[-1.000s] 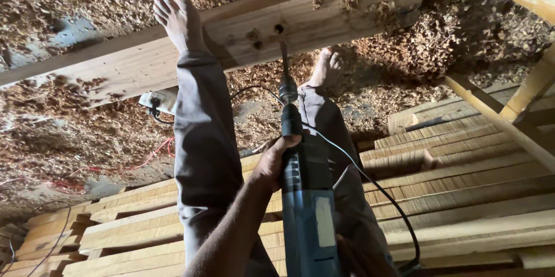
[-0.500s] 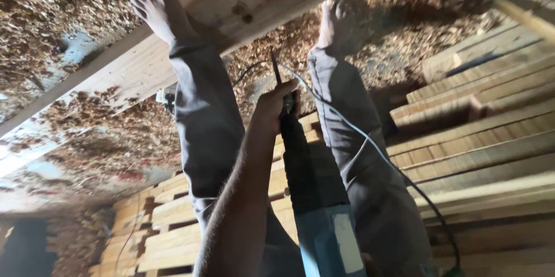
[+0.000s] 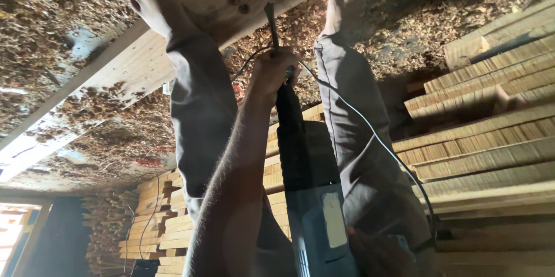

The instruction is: The person sits on the floor and uses a power drill to make several holes in a wooden plank.

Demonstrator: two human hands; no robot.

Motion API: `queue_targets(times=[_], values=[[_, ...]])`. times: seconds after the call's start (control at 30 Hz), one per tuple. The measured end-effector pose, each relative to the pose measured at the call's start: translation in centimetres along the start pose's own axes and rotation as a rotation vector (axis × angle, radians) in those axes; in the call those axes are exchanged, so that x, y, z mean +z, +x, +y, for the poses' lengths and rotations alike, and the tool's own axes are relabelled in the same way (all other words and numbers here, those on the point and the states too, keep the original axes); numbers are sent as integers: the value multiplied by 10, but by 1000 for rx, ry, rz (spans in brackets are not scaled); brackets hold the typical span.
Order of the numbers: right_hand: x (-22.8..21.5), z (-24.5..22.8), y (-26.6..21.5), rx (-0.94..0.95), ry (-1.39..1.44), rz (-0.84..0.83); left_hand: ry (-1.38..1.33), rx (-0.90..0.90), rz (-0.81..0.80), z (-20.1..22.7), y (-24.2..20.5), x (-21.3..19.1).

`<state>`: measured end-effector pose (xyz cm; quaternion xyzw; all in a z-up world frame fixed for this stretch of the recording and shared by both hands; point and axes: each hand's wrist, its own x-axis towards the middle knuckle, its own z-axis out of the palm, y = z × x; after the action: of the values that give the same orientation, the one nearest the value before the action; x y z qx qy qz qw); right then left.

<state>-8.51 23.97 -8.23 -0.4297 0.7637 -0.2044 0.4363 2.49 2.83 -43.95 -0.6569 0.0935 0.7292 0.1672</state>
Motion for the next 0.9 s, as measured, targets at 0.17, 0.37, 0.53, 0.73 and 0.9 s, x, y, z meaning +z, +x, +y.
queue_targets(times=[0.17,0.37,0.53,0.73,0.9], values=[[6,11,-1,-63,-36,29,35,-60,63,6,10,2],[13,11,4,1,-27,-9,49,-83,65,7,17,-2],[-13,-2,6,231,77,-356,62,-85,55,15,13,1],[-10,0,-2,246,44,-418,29,-53,39,10,19,-1],[-6,1,-7,260,30,-446,17,-45,20,9,22,-2]])
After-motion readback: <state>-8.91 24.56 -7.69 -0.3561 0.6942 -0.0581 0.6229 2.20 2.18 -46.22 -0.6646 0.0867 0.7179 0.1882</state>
